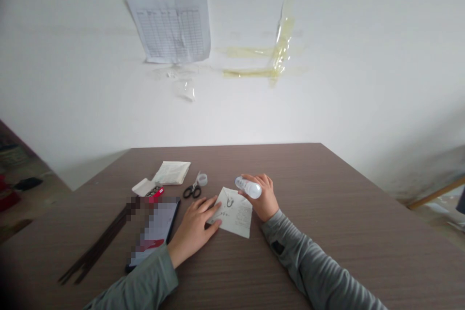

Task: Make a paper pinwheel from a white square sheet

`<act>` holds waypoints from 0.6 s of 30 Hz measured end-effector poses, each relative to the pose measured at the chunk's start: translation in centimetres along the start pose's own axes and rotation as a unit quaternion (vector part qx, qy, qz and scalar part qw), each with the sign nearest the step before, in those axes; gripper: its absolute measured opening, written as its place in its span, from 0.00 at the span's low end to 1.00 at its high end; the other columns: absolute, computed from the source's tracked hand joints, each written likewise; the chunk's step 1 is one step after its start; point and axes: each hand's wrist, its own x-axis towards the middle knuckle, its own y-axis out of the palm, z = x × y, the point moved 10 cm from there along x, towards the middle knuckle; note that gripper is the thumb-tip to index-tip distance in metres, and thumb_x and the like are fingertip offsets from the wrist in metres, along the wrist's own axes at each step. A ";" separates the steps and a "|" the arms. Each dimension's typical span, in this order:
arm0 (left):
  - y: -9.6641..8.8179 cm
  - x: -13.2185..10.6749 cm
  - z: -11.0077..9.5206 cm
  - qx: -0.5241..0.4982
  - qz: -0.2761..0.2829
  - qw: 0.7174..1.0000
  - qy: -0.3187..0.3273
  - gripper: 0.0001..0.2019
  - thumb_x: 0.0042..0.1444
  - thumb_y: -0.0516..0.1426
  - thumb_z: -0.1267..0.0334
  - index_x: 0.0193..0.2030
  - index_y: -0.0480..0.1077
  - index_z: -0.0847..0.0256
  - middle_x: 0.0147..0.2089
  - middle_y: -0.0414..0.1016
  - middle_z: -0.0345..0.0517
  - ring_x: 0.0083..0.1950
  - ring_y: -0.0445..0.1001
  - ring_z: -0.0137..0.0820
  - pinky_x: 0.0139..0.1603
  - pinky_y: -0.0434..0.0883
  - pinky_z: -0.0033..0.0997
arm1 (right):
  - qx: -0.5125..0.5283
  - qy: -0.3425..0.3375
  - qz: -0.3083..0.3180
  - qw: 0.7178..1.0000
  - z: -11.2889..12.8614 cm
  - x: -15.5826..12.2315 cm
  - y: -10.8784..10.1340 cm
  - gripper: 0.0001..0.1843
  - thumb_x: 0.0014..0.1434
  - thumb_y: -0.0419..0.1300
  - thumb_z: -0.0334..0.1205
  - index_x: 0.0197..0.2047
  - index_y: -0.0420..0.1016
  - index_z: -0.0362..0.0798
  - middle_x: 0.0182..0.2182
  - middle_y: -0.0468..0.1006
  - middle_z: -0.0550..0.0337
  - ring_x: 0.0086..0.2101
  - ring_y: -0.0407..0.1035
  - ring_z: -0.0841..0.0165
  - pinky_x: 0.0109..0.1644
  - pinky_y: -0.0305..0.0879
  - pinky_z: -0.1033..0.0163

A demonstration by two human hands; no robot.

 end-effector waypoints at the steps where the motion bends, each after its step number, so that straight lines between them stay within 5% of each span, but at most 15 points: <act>1: 0.1 0.0 0.1 0.002 0.001 1.000 -0.002 0.25 0.75 0.72 0.62 0.76 0.92 0.46 0.86 0.88 0.54 0.86 0.83 0.67 0.93 0.77 0.75 | -0.007 0.000 0.001 1.000 0.0 0.0 0.0 0.22 0.73 0.80 0.48 0.68 0.98 0.60 0.54 0.96 0.47 0.58 0.87 0.39 0.77 0.78 0.31; 8: 0.5 0.0 0.4 0.008 0.010 1.000 0.012 0.27 0.79 0.70 0.64 0.81 0.90 0.49 0.84 0.90 0.54 0.86 0.84 0.62 0.93 0.77 0.77 | -0.019 0.031 -0.057 0.998 -1.5 -0.1 -1.4 0.25 0.71 0.69 0.40 0.67 0.98 0.61 0.47 0.95 0.51 0.56 0.87 0.43 0.85 0.66 0.27; 13: 0.1 0.0 0.9 -0.010 -0.003 1.000 0.007 0.21 0.78 0.72 0.64 0.74 0.93 0.47 0.81 0.92 0.54 0.86 0.85 0.60 0.92 0.78 0.74 | -0.006 0.064 -0.073 0.995 -3.3 -0.2 -1.5 0.32 0.64 0.66 0.35 0.67 0.97 0.63 0.48 0.97 0.52 0.53 0.88 0.44 0.81 0.71 0.29; 18: -0.5 0.1 1.1 -0.022 -0.010 1.000 0.008 0.18 0.78 0.72 0.65 0.70 0.95 0.47 0.79 0.93 0.54 0.84 0.86 0.59 0.91 0.80 0.71 | 0.008 0.088 -0.064 0.994 -4.3 0.0 -1.4 0.27 0.68 0.64 0.40 0.63 0.99 0.62 0.50 0.97 0.48 0.55 0.90 0.42 0.77 0.76 0.28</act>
